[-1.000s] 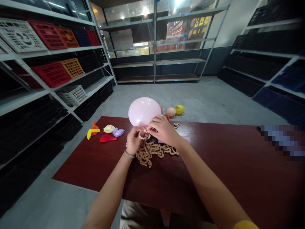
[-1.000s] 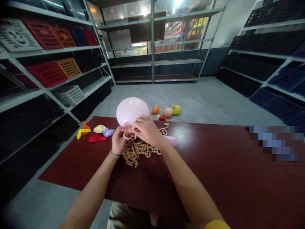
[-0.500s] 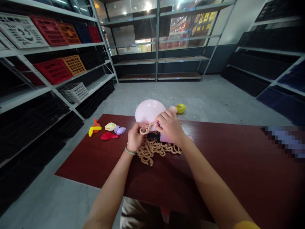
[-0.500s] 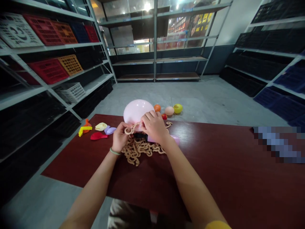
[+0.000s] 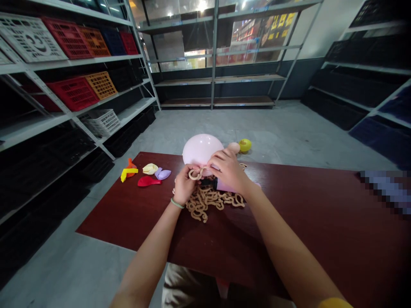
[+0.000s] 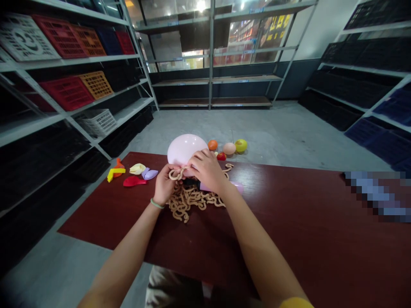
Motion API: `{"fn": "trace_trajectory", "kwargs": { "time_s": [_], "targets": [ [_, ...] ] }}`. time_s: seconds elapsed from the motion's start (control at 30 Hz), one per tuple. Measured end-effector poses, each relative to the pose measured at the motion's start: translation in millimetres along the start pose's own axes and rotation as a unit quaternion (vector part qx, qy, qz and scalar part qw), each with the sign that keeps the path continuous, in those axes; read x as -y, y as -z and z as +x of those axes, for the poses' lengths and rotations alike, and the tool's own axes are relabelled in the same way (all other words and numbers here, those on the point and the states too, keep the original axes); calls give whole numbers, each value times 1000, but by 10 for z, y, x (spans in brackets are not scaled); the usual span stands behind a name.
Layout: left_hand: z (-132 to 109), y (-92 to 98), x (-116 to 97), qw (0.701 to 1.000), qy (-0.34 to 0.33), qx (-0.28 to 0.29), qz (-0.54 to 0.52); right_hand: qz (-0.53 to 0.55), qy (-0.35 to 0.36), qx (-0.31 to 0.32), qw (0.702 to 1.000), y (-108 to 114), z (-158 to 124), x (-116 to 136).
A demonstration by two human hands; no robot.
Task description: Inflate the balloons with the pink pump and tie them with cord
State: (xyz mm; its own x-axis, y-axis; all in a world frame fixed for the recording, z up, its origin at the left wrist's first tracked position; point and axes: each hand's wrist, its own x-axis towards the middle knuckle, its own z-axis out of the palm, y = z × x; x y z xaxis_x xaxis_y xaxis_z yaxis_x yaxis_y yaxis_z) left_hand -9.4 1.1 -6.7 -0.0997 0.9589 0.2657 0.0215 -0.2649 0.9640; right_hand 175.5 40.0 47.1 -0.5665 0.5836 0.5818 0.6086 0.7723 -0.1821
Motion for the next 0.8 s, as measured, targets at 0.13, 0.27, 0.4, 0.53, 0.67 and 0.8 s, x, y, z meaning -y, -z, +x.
{"fn": "trace_trajectory", "kwargs": {
  "time_s": [0.13, 0.27, 0.4, 0.53, 0.67, 0.8],
  "targets": [
    [22, 12, 15, 998, -24, -16, 55, -30, 1, 7, 1000, 5, -6, -61],
    [58, 22, 49, 993, -47, -29, 109, -44, 2, 4, 999, -14, -31, -155],
    [69, 35, 71, 990, -54, -39, 125, -88, 7, 2, 996, -58, -29, -150],
    [45, 42, 73, 987, -72, -27, 144, -100, 9, 6, 995, -46, -61, -73],
    [16, 29, 65, 984, -93, -46, 145, -22, -25, -29, 999, 64, -317, -127],
    [6, -3, 65, 983, -108, -59, 140, 9, -108, -60, 992, 123, -776, -297]
  ]
}}
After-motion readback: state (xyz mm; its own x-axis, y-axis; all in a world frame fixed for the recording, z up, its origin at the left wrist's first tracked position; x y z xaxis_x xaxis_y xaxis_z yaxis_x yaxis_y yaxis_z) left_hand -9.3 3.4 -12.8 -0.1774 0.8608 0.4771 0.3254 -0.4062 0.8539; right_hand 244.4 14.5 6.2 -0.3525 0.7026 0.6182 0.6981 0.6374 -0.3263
